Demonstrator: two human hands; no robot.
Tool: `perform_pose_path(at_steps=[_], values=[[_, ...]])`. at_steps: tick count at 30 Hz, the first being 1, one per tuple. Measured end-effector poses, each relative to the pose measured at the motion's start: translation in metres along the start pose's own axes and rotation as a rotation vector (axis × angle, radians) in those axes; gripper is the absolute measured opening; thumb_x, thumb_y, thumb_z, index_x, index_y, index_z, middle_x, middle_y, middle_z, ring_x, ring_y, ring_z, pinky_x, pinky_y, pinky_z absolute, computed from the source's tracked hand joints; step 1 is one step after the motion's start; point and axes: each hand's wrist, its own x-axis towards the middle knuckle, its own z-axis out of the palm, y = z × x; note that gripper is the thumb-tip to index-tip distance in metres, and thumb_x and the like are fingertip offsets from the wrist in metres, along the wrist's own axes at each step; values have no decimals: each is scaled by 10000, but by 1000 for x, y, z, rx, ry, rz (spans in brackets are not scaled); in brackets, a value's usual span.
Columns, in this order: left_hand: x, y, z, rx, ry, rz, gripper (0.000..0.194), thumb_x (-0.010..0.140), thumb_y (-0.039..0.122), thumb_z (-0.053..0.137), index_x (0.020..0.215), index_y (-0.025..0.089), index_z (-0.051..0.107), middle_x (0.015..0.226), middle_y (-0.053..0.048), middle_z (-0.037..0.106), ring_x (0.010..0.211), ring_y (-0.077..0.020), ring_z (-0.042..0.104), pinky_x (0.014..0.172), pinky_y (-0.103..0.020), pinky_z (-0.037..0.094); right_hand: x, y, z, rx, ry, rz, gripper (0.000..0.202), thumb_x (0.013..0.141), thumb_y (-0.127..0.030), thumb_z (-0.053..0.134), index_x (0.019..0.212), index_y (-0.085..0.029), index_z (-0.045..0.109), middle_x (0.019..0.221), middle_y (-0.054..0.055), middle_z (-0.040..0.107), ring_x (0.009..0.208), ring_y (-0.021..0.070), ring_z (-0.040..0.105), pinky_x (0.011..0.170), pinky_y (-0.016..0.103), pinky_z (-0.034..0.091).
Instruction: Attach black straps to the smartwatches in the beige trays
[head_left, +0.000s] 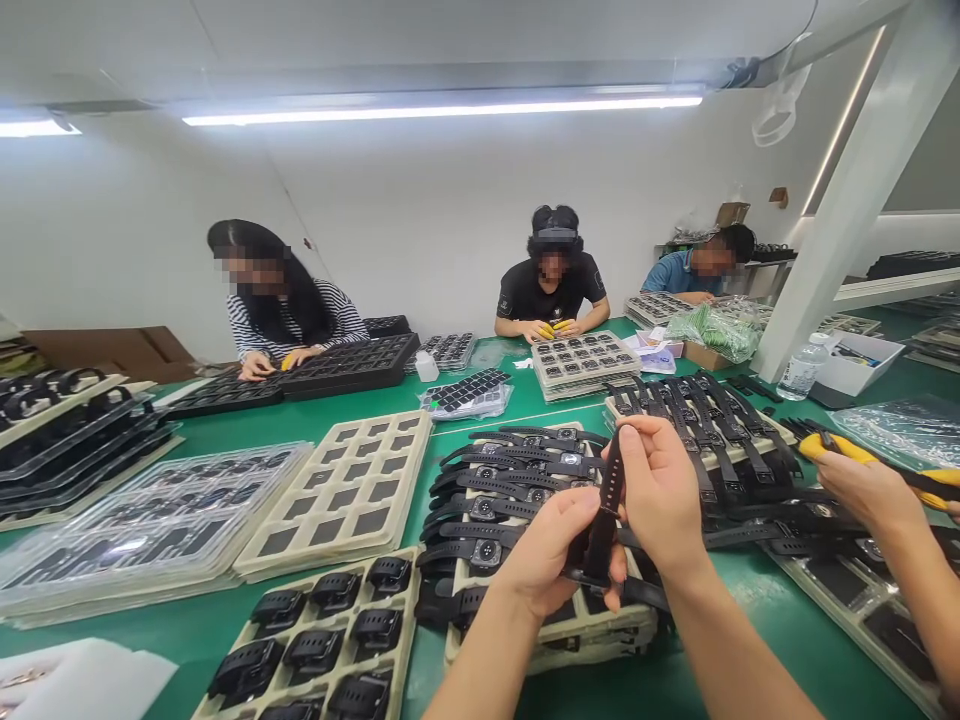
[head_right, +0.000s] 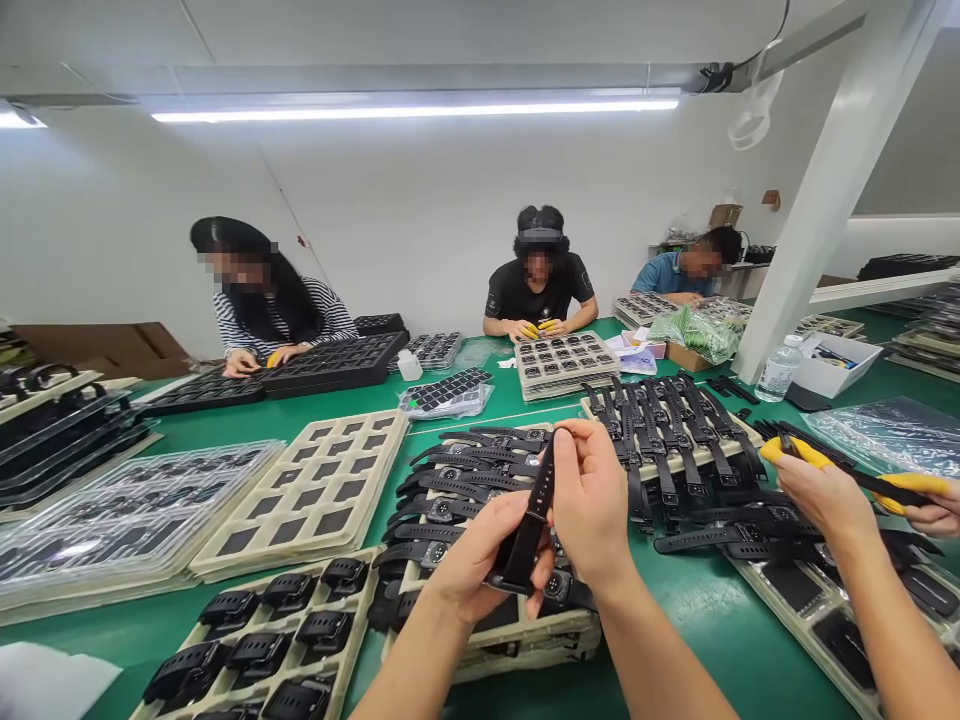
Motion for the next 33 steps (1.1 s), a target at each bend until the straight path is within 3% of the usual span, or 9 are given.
perform_pose_path(at_steps=[9,16,20,22,25,28,30,33], values=[[1,0,1,-9,-17,-14,390,890,467,702,919,78,683,576,-23,605,471,-141,628,398,-230,573,2,-2,1,55,57,38,345,962,-560,615,1062,-231,587,792,-31,636,398,65,436,416,225,437],[0,4,9,-27,54,-31,397,809,463,791,859,83,687,691,-39,609,573,-135,624,399,-230,582,3,-3,0,-24,99,8,319,972,-538,600,1053,-230,606,793,-6,648,561,112,563,486,211,459],[0,3,10,26,65,-38,452,796,542,776,864,107,677,646,-32,625,492,-115,581,393,-216,543,4,-5,2,21,85,35,343,954,-563,610,1042,-231,594,803,-2,644,500,109,534,417,219,419],[-1,5,12,147,131,0,431,813,543,756,881,122,691,665,-30,640,503,-113,579,437,-224,548,4,-4,1,30,83,9,340,961,-560,600,1045,-231,590,796,-4,629,515,118,534,424,227,422],[-8,12,17,628,364,243,261,864,402,728,958,159,741,835,-66,734,695,-167,681,660,-286,612,3,-4,-4,2,23,-130,317,990,-511,576,1162,-246,586,836,-9,601,638,137,552,564,249,483],[-18,19,18,1133,514,576,195,894,263,686,1065,207,761,1039,-86,782,946,-231,732,898,-346,593,-2,-4,-7,-83,-228,-167,323,980,-485,612,1206,-254,612,883,-6,605,718,153,561,660,269,485],[-23,21,18,1262,535,719,226,902,227,683,1117,228,750,1077,-83,787,981,-239,744,929,-349,588,-6,-3,-5,-103,-354,-105,295,989,-502,597,1067,-228,673,897,16,633,771,175,587,678,277,480],[-25,21,15,1269,576,913,317,867,171,741,1170,262,721,1063,-59,793,940,-220,760,882,-310,606,-10,1,4,4,-285,-29,350,1005,-537,553,958,-216,684,928,35,655,837,195,601,728,290,483]])
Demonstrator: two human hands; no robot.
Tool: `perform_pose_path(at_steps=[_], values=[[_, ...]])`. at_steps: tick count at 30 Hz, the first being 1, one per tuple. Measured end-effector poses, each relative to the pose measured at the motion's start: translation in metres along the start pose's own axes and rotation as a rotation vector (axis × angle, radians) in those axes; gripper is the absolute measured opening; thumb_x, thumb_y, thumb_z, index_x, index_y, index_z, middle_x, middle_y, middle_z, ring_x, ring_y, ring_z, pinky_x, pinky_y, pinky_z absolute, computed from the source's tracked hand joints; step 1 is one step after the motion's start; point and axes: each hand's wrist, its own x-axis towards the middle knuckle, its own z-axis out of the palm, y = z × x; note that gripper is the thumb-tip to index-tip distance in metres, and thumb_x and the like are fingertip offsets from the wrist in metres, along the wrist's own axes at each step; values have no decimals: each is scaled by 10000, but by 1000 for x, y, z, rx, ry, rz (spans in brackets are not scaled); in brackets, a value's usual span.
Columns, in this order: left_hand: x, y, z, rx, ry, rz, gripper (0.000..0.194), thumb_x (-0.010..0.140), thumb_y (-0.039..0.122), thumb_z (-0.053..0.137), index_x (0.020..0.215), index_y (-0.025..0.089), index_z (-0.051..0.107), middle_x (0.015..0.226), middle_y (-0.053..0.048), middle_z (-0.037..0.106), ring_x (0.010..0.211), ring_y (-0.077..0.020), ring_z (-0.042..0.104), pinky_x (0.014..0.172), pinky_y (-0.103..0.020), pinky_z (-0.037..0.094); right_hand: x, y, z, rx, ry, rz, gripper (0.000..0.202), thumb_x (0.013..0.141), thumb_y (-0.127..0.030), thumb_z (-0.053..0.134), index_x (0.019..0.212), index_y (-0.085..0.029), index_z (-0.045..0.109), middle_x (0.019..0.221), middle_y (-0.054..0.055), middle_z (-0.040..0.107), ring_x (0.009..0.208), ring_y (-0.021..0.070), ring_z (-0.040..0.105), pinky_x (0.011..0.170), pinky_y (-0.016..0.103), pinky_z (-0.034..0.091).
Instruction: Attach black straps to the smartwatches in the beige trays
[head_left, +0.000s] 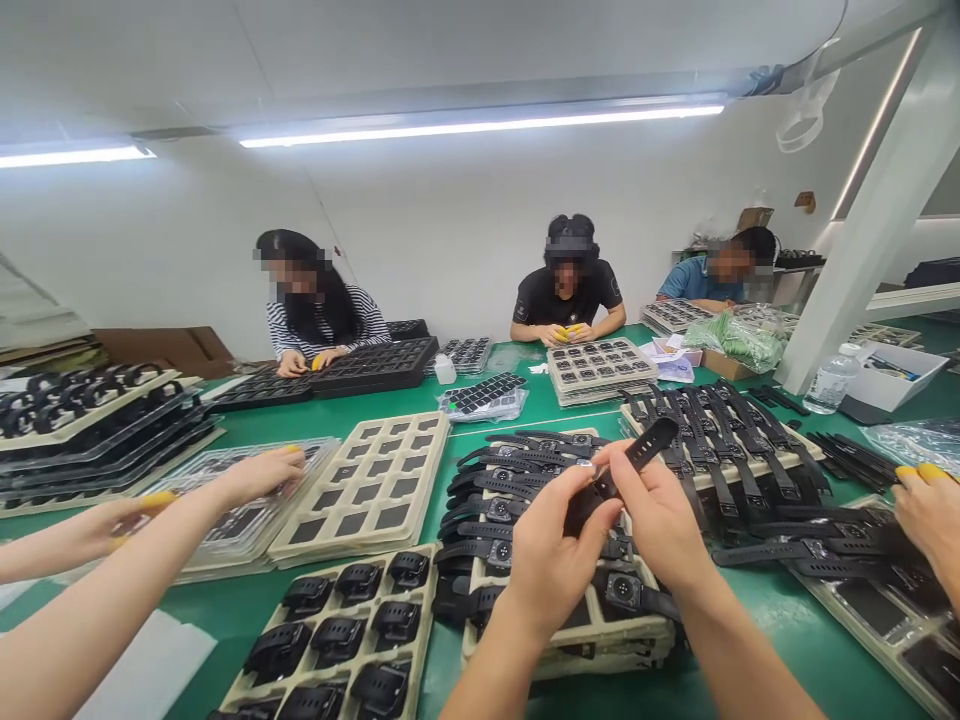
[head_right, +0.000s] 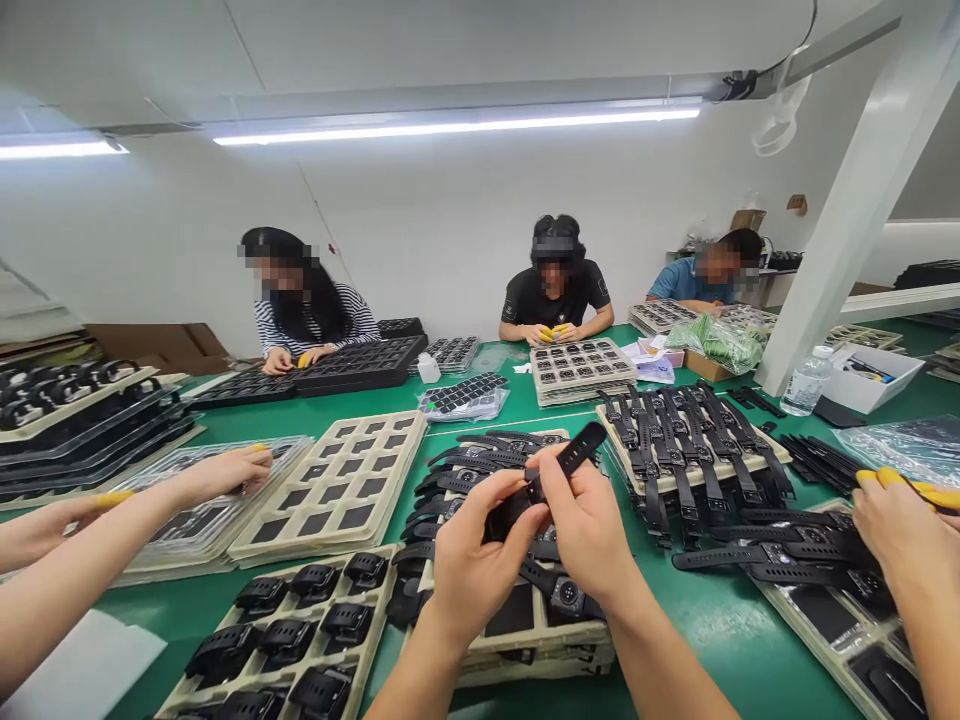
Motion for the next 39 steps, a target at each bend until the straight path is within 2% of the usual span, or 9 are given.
perform_pose_path(at_steps=[3,6,15,19,26,30,32,35,39], values=[[2,-1,0,-55,32,154,399,843,90,753,1188,285,705,1029,-43,790,904,-196,756,841,-281,611,0,5,8,134,99,35,342,966,-559,613,952,-222,672,926,25,645,859,195,593,759,290,477],[4,-1,-1,-59,2,254,397,844,50,734,1177,266,707,998,-61,777,885,-186,744,808,-267,614,-1,8,10,212,112,71,363,934,-575,654,918,-213,666,906,27,635,829,190,585,717,279,473],[-1,-4,2,51,37,321,368,892,58,670,1211,238,704,1000,-88,740,875,-193,721,771,-277,620,-3,2,13,198,158,87,394,917,-601,656,901,-207,665,846,22,611,695,159,539,570,245,461],[0,-6,1,179,75,344,299,921,143,670,1193,254,728,945,-78,669,837,-188,680,720,-270,601,-3,-4,11,125,157,63,419,941,-624,602,876,-212,641,780,6,584,604,145,519,498,241,440],[10,-7,-11,176,-91,326,205,966,181,606,1113,237,739,878,-53,612,716,-143,610,623,-214,542,-3,1,1,79,15,100,444,995,-654,491,953,-236,636,608,-41,519,468,148,492,444,255,411],[13,-9,-11,199,-165,331,187,993,217,565,968,210,750,822,-57,601,719,-155,597,635,-235,537,1,0,-3,-220,6,-95,487,1021,-623,454,850,-223,672,678,9,587,583,175,552,557,285,454],[13,-10,-11,166,-197,300,196,992,224,569,932,202,754,815,-61,608,711,-156,593,634,-241,534,2,0,-4,-279,18,-142,496,1035,-598,440,835,-217,687,724,21,612,634,176,569,609,286,469],[13,-11,-11,36,-192,162,133,950,243,644,919,209,768,850,-64,648,741,-163,620,680,-254,542,0,1,-6,-146,-42,-55,463,1050,-579,426,1048,-214,709,664,-11,559,554,153,510,535,266,441],[12,-12,-7,-379,-3,-270,165,852,344,778,881,198,706,804,-24,644,712,-146,599,660,-237,520,-3,-2,-7,-59,-174,-93,454,1078,-505,393,1371,-239,616,751,7,587,613,167,531,574,286,484]])
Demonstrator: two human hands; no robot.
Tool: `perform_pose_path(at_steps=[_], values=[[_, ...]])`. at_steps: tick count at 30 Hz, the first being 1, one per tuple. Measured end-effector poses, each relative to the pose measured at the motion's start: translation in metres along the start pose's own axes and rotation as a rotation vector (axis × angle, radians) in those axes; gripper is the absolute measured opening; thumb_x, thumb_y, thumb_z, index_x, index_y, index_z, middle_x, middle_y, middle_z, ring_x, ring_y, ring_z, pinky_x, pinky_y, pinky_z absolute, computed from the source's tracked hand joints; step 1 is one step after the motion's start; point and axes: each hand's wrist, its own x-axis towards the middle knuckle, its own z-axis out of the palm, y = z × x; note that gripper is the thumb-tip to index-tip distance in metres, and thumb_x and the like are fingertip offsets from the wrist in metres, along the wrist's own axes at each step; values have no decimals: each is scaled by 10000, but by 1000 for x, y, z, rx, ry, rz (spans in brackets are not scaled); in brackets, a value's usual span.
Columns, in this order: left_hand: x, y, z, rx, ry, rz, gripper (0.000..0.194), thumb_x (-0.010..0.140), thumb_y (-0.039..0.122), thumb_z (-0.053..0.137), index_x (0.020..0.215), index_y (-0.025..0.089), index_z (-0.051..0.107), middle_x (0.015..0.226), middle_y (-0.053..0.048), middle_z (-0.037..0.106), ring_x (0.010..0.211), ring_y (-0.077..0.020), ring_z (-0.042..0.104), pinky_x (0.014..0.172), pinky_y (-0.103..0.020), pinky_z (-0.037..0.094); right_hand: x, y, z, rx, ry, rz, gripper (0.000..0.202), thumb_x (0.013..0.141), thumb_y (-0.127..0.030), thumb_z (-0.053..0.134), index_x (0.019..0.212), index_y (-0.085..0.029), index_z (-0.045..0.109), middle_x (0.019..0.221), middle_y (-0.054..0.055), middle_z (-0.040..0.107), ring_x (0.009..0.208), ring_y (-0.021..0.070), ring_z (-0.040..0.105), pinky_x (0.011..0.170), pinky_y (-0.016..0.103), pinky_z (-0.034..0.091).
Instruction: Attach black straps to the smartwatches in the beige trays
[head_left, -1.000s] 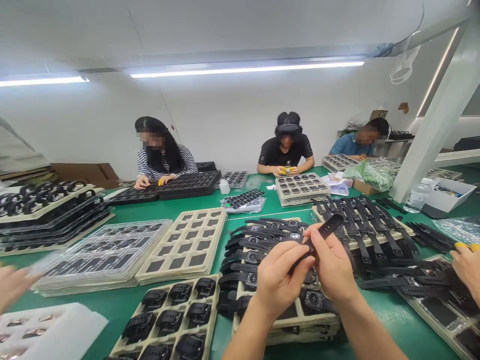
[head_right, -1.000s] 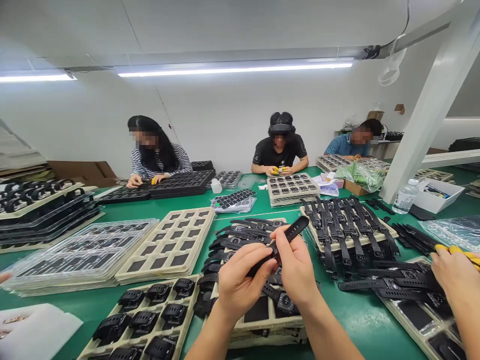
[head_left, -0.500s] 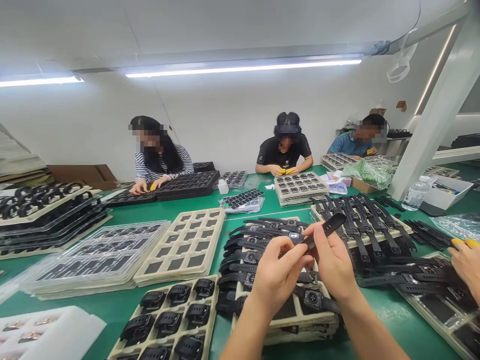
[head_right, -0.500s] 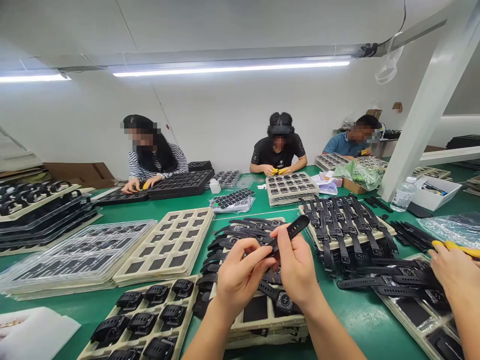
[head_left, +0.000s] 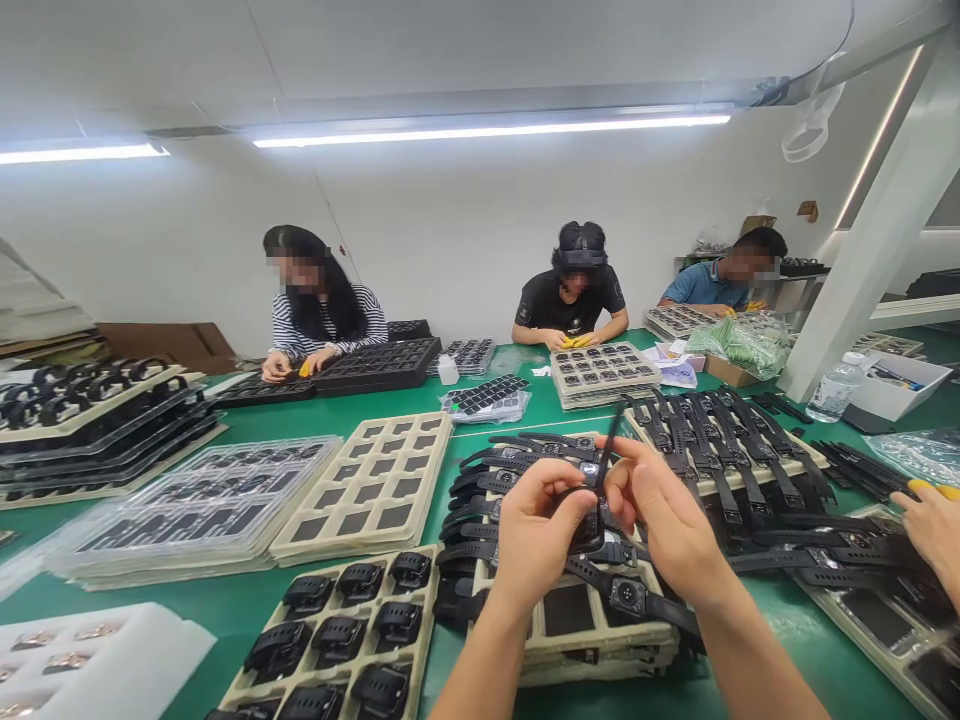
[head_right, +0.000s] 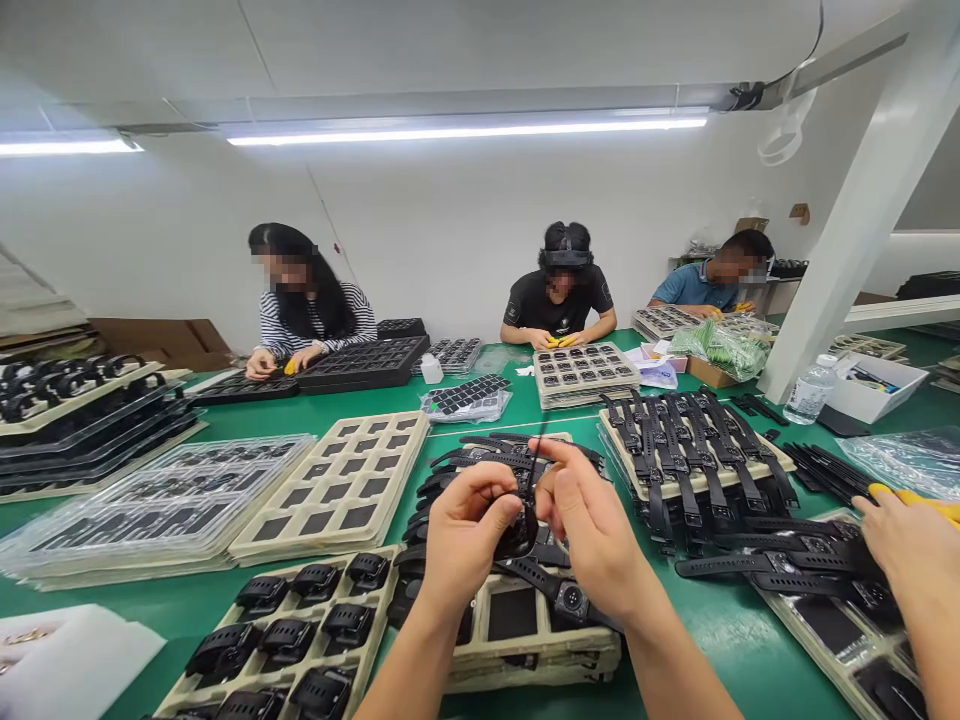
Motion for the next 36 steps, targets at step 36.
perform_pose_path(at_steps=[36], values=[[-3,6,-12,-465,-161,-183,503,946,641,555,1321,307,535,1094,-31,572,937,-161,575,813,-257,490,3,0,9,-40,-34,17,173,967,-387,641,928,-221,669,852,12,673,748,175,620,695,266,504]])
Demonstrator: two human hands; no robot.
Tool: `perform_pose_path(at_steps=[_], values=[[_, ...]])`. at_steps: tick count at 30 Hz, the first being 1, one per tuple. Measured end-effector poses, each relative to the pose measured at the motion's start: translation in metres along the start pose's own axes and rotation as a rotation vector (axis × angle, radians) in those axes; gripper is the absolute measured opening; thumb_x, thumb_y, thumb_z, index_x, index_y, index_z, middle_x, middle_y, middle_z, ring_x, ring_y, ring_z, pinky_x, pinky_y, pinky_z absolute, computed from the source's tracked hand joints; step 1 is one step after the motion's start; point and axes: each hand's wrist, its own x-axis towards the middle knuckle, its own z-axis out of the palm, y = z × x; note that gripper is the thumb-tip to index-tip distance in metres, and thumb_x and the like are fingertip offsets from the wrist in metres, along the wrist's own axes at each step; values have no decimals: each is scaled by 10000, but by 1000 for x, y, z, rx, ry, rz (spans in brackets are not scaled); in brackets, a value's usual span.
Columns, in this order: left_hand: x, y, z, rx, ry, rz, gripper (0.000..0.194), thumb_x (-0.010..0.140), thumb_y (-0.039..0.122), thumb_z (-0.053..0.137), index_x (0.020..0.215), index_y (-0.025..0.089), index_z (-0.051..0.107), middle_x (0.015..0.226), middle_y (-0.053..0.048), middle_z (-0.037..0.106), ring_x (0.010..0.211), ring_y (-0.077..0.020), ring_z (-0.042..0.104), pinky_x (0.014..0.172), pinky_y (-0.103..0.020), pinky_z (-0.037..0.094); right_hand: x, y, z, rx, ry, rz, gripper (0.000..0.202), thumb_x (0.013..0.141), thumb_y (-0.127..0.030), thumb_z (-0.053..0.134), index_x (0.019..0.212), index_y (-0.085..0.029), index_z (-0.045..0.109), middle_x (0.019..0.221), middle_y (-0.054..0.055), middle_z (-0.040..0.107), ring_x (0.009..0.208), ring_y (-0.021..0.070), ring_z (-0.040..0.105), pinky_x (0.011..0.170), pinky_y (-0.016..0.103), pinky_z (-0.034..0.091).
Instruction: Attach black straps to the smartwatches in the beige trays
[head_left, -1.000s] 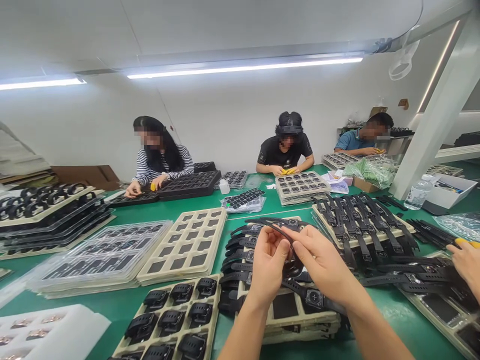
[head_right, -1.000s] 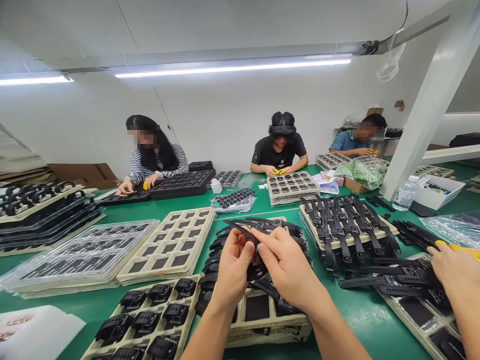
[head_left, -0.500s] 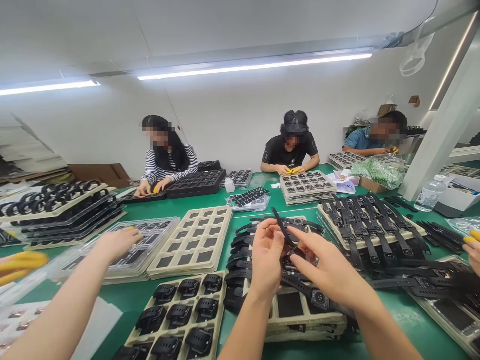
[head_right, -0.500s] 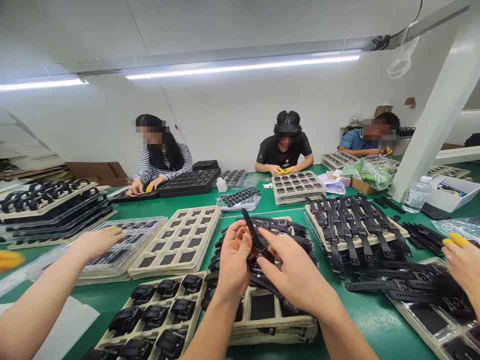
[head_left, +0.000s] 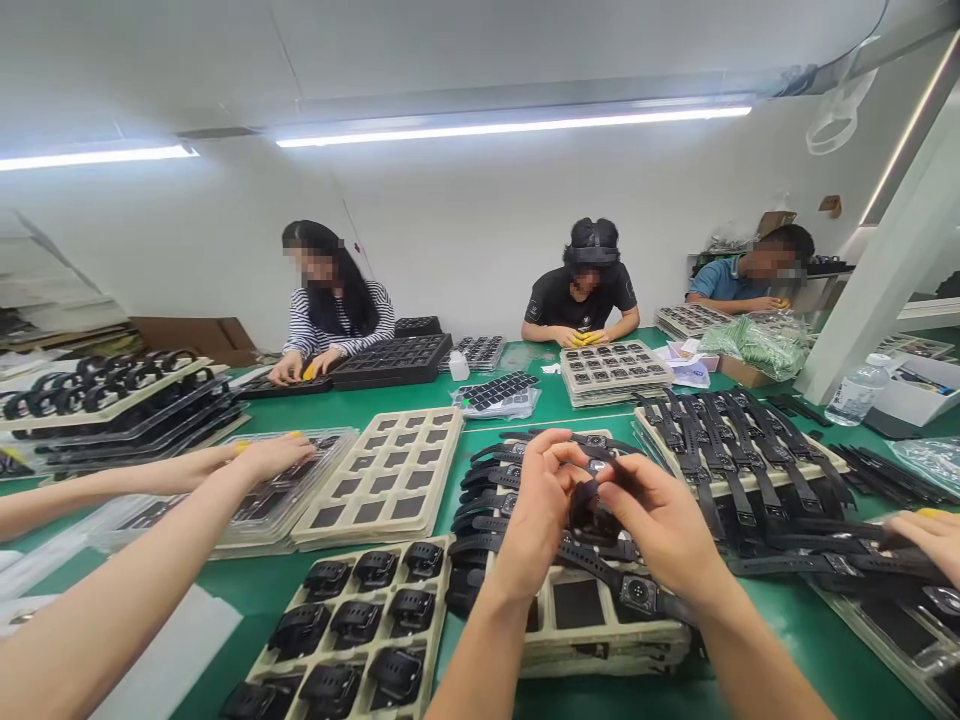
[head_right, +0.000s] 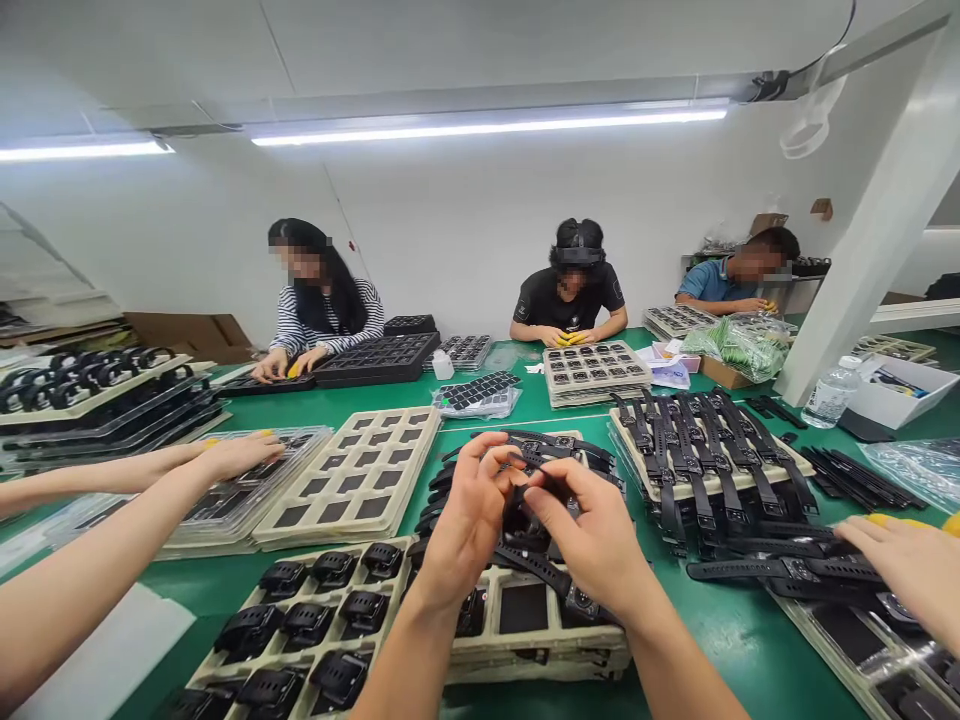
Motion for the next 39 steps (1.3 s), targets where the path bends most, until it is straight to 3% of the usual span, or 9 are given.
perform_pose_path(at_steps=[4,8,12,16,24,31,34,36,39], values=[[5,7,-7,367,18,-39,374,868,390,774,1201,244,683,1149,-64,684,1108,-218,610,1008,-309,461,2,12,-2,122,210,-6,245,927,-466,709,931,-224,673,880,13,672,788,181,632,724,260,525],[6,2,-2,410,122,-77,266,855,339,754,1080,198,753,1123,-86,745,1025,-228,670,943,-320,518,3,14,-3,67,136,-57,210,983,-444,651,965,-236,679,888,6,673,797,169,629,722,249,515],[7,-2,1,408,131,-77,220,831,297,762,1020,185,767,1064,-80,770,970,-216,692,912,-304,542,4,11,-3,-99,87,-163,184,1045,-370,557,967,-247,668,907,6,654,842,168,603,742,255,484],[6,0,1,400,84,-65,342,822,263,769,1160,215,742,1047,-54,776,967,-201,700,903,-285,552,5,11,-6,-152,117,-287,143,1050,-302,548,958,-255,647,958,6,646,907,170,595,810,266,477],[6,14,2,606,23,-79,220,840,238,749,1058,251,783,1060,-14,778,959,-183,684,890,-265,534,5,14,-8,-89,62,-339,94,1017,-217,599,1008,-278,670,981,3,658,933,174,617,819,272,504],[6,19,-2,707,88,-94,217,797,264,777,1012,237,767,1003,-26,747,925,-189,641,841,-273,515,4,16,-10,-90,105,-301,71,1010,-244,627,1024,-286,682,986,5,672,928,173,630,802,265,515],[6,18,-2,671,89,-128,226,804,284,768,1020,218,766,944,-32,738,778,-159,589,716,-259,495,3,20,-9,-87,140,-280,135,1026,-266,607,1123,-308,690,1098,16,680,1038,185,636,913,292,513],[7,16,-2,598,78,-148,230,805,286,764,1017,196,763,923,-40,739,731,-146,566,676,-252,480,2,22,-7,-92,133,-267,277,1053,-277,555,1312,-338,631,1141,25,679,1074,190,634,958,321,507],[8,14,-2,461,65,-181,244,760,255,799,983,164,760,910,-55,741,752,-150,581,687,-251,484,1,23,-6,-103,127,-322,423,1079,-325,496,1501,-358,492,1013,18,659,936,178,637,862,315,531]])
